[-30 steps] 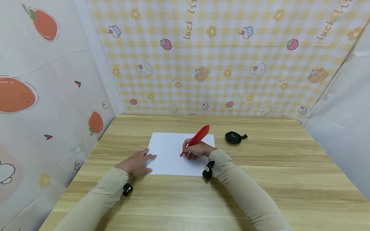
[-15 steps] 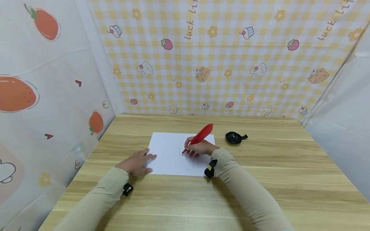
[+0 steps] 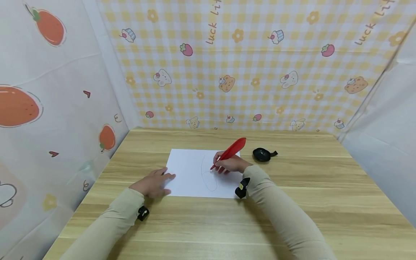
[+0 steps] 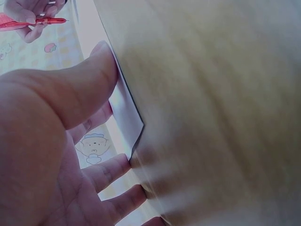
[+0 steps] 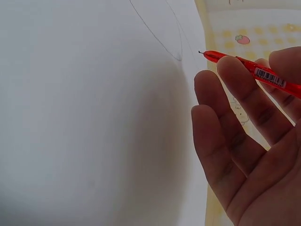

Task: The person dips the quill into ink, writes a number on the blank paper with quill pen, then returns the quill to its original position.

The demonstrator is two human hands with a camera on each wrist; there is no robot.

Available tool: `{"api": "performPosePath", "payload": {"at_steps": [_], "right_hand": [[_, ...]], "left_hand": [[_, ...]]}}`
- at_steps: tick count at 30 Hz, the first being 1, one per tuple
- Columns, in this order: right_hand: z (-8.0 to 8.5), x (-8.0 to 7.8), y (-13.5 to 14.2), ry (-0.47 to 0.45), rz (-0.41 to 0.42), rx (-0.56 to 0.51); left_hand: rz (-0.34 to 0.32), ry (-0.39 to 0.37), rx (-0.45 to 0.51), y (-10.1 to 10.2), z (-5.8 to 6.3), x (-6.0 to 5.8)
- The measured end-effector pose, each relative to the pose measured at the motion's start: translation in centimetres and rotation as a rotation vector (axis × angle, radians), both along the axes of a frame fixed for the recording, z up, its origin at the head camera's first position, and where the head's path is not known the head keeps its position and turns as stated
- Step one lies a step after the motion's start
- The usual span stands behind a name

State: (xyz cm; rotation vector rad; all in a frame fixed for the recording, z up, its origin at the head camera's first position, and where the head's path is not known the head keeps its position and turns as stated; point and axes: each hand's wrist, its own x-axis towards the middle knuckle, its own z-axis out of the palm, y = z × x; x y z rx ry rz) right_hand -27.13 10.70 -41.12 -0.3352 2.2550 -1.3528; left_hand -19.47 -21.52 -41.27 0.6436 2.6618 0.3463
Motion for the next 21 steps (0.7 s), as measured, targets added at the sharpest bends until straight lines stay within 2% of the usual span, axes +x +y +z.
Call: {"api": "performPosePath", "payload": {"at_steps": [14,21], "right_hand": [[0.5,0.0,2.6,0.076,-0.017,-0.025],[0.8,-0.1,3.9,0.068,-0.047,-0.024]], "left_hand": [[-0.024,-0.003,0.017,0.0,0.1,0.1],[0.004,0.002,0.022,0.0,-0.1,0.0]]}}
